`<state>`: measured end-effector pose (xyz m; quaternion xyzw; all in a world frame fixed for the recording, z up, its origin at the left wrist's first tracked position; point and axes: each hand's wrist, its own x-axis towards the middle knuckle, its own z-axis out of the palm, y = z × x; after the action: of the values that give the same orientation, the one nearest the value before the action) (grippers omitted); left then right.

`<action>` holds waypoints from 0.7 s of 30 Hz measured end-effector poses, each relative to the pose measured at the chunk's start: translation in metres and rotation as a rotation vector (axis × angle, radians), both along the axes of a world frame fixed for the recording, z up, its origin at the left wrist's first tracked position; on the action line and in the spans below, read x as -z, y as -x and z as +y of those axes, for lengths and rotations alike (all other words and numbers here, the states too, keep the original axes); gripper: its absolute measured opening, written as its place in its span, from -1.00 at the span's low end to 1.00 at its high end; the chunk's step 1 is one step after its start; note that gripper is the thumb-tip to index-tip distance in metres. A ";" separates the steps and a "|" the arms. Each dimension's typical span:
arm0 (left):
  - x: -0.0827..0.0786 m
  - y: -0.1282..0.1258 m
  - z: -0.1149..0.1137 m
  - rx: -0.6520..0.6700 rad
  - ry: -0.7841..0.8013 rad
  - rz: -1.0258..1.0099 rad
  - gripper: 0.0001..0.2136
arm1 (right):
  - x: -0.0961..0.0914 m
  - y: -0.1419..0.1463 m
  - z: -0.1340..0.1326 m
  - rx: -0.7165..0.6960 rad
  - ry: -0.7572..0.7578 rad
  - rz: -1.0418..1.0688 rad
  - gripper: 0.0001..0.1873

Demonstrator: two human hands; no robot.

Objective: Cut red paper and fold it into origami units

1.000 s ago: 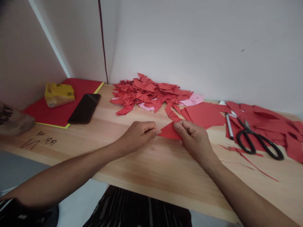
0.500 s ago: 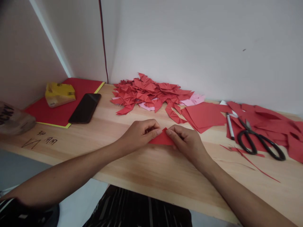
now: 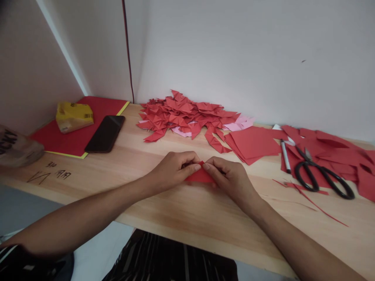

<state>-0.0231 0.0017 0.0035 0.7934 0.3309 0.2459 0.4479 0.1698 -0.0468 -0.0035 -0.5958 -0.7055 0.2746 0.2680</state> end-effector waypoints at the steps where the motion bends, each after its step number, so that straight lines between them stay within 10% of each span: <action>1: 0.000 0.000 0.000 -0.002 -0.006 -0.001 -0.87 | 0.000 0.000 0.000 0.000 0.001 -0.001 -0.62; 21: -0.002 0.001 0.001 -0.044 -0.007 -0.036 -0.86 | -0.001 -0.001 0.000 0.011 -0.020 -0.007 -0.58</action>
<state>-0.0237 0.0023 0.0051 0.7827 0.3394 0.2712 0.4456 0.1713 -0.0467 -0.0029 -0.5979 -0.7060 0.2638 0.2730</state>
